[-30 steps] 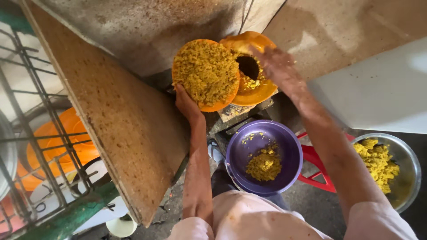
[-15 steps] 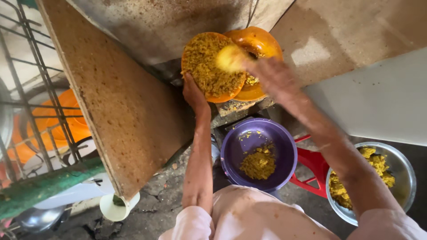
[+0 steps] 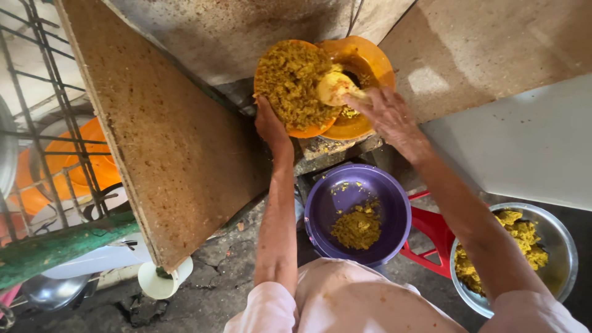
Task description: The person pours chopped ingredients into a grinding machine, then uses a plastic spatula to transfer a yellow paste from an orange bowl into the machine. The person repeatedly scrapes the bowl and machine interior, collecting the processed paste into a purple bowl and finally into a large metal bowl.
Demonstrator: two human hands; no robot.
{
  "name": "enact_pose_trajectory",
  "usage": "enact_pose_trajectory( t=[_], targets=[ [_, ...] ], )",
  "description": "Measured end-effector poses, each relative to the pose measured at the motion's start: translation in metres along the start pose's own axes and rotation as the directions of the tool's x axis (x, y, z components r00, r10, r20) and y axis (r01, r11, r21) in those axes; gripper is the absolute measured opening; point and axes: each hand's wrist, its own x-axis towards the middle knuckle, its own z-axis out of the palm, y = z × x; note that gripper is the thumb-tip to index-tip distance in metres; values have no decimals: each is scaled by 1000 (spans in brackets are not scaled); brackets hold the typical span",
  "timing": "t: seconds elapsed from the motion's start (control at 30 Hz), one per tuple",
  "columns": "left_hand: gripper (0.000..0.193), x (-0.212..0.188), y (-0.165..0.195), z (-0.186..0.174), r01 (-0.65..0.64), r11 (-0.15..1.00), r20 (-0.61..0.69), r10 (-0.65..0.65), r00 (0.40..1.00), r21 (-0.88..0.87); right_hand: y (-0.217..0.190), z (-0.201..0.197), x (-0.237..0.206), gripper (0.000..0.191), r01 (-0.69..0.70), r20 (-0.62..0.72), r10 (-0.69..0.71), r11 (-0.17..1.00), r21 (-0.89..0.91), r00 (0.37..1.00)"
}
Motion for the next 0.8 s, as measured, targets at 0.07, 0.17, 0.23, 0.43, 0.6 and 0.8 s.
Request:
enact_pose_trajectory(
  t=[0.07,0.17,0.23,0.43,0.6,0.8],
  targets=[
    [60,3,0,-3,-13,987,-66,24,998,161,5,-8,-11,82,-36,21,35,997,73,999],
    [62,6,0,-11,-2,998,-39,5,999,69,7,-20,-20,96,-62,-47,57,994,-95,997],
    [62,4,3,-17,-11,1000,2,11,1000,-25,9,-29,-22,90,-48,-102,28,978,-202,994],
    [63,4,11,-26,-44,996,39,47,998,-76,15,-67,-12,85,-136,52,135,990,25,990],
    [63,16,12,-31,-77,992,-16,75,997,-102,5,-101,-32,77,-186,361,115,968,168,925],
    [61,19,14,-36,-54,987,-23,51,998,-154,-11,-92,-18,85,68,228,-96,989,131,969]
  ],
)
